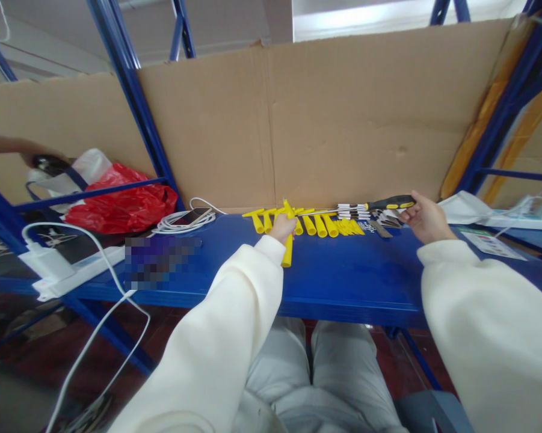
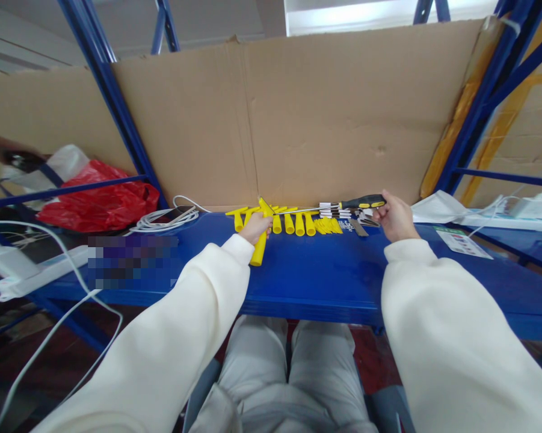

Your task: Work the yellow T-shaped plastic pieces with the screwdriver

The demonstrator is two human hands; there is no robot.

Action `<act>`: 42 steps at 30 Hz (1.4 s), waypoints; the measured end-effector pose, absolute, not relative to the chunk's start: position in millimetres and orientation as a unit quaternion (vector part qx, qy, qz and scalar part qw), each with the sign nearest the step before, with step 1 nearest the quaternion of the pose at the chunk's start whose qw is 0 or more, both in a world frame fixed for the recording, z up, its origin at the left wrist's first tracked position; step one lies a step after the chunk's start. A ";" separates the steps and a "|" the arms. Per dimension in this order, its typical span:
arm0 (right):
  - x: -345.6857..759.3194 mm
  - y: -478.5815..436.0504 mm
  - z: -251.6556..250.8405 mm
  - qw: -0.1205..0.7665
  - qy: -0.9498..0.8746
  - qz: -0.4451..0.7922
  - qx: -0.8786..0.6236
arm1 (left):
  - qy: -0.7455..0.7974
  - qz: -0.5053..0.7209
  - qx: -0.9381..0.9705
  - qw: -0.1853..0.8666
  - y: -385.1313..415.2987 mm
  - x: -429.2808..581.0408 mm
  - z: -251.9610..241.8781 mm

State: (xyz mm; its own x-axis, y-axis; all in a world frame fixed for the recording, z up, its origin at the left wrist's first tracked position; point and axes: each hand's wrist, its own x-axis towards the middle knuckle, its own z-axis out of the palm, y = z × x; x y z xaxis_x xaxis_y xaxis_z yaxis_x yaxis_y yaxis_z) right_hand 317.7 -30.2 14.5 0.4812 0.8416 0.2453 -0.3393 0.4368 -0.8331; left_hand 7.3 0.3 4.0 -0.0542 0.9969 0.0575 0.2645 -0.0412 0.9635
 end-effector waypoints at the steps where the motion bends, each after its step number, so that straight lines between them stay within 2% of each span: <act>1: 316.5 -31.7 15.6 0.775 -0.332 0.377 -0.383 | 0.565 0.457 0.559 0.401 0.5 7.4 4.0; 26: 298.9 -49.4 27.1 0.747 -0.303 0.415 -0.421 | 0.557 0.465 0.553 0.411 7.7 5.4 0.1; 42: 305.1 -46.6 25.1 0.739 -0.331 0.389 -0.438 | 0.558 0.484 0.534 0.412 1.3 7.1 3.6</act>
